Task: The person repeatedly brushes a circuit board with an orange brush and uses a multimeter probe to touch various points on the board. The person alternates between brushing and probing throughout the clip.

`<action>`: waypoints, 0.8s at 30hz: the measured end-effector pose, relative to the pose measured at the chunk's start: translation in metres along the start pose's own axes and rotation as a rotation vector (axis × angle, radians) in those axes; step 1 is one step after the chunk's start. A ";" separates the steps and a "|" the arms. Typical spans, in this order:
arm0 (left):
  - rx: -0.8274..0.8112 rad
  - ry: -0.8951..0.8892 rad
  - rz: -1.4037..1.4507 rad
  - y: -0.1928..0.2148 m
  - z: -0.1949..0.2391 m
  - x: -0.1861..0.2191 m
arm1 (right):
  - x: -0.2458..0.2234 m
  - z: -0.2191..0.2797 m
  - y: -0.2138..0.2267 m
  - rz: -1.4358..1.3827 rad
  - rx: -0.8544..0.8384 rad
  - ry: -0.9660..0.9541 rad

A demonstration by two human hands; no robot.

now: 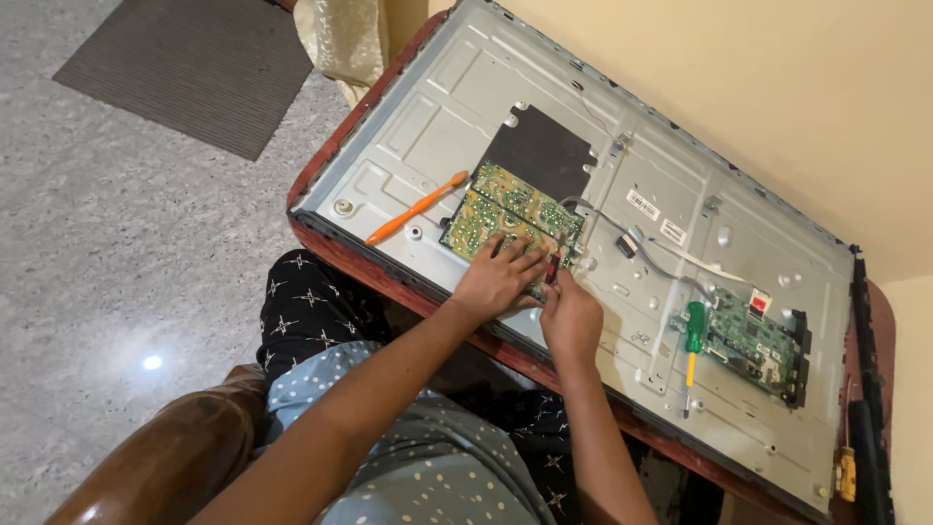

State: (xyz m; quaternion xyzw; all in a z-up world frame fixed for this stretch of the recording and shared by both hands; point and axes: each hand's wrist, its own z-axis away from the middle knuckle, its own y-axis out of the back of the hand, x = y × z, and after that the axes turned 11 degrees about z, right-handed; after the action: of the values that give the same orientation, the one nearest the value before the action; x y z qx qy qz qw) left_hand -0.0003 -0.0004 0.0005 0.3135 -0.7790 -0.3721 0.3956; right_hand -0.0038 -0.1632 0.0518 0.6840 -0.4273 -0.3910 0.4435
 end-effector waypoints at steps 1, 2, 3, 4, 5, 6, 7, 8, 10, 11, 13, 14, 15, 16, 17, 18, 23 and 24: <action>-0.003 0.002 0.011 0.001 0.001 -0.001 | -0.001 -0.001 -0.001 0.006 0.016 0.003; -0.007 -0.001 -0.003 0.001 0.001 -0.001 | -0.002 -0.002 -0.001 0.013 0.032 0.007; -0.010 -0.003 -0.017 0.001 0.001 0.000 | -0.002 -0.002 -0.001 0.020 0.047 0.010; -0.016 -0.009 -0.032 0.001 0.001 0.000 | -0.002 -0.002 -0.002 0.011 0.037 -0.002; -0.012 -0.004 -0.031 0.001 0.000 0.001 | 0.000 -0.001 -0.002 0.002 0.028 -0.014; -0.011 0.002 -0.028 0.000 0.001 0.002 | 0.000 0.000 -0.002 -0.008 0.016 -0.029; -0.010 0.007 -0.025 0.000 0.001 0.003 | 0.001 0.003 -0.002 -0.012 0.050 0.001; -0.019 0.006 -0.028 0.001 0.001 0.001 | 0.000 0.003 -0.003 -0.018 0.089 0.032; -0.032 0.006 -0.033 0.003 0.000 -0.001 | 0.000 0.002 -0.003 -0.035 0.132 0.064; -0.037 0.009 -0.043 0.002 -0.002 -0.002 | 0.000 -0.001 -0.003 -0.045 0.137 0.064; -0.056 0.011 -0.057 -0.001 -0.002 0.001 | 0.004 0.001 -0.001 -0.037 0.111 0.050; -0.059 0.014 -0.064 -0.002 -0.002 0.001 | 0.005 0.001 -0.001 -0.022 0.083 0.039; -0.062 0.017 -0.071 -0.004 -0.002 0.002 | 0.006 0.002 0.000 -0.008 0.055 0.028; -0.066 0.021 -0.082 -0.004 -0.001 0.001 | 0.005 0.002 0.000 -0.018 0.050 0.031; -0.053 0.009 -0.082 -0.003 0.000 0.000 | 0.003 0.003 0.001 -0.028 0.046 0.034; -0.036 -0.001 -0.083 -0.003 0.001 0.000 | 0.002 0.002 0.002 -0.036 0.043 0.040; -0.042 0.000 -0.070 -0.004 -0.002 0.001 | 0.007 -0.003 0.006 -0.123 0.048 0.125; -0.076 0.012 -0.080 -0.005 -0.001 0.001 | 0.008 -0.002 0.005 -0.140 0.072 0.170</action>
State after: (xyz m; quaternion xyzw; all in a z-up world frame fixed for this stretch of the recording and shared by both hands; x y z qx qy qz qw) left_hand 0.0010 -0.0039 -0.0027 0.3313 -0.7488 -0.4151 0.3964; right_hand -0.0003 -0.1714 0.0556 0.7583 -0.3530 -0.3460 0.4250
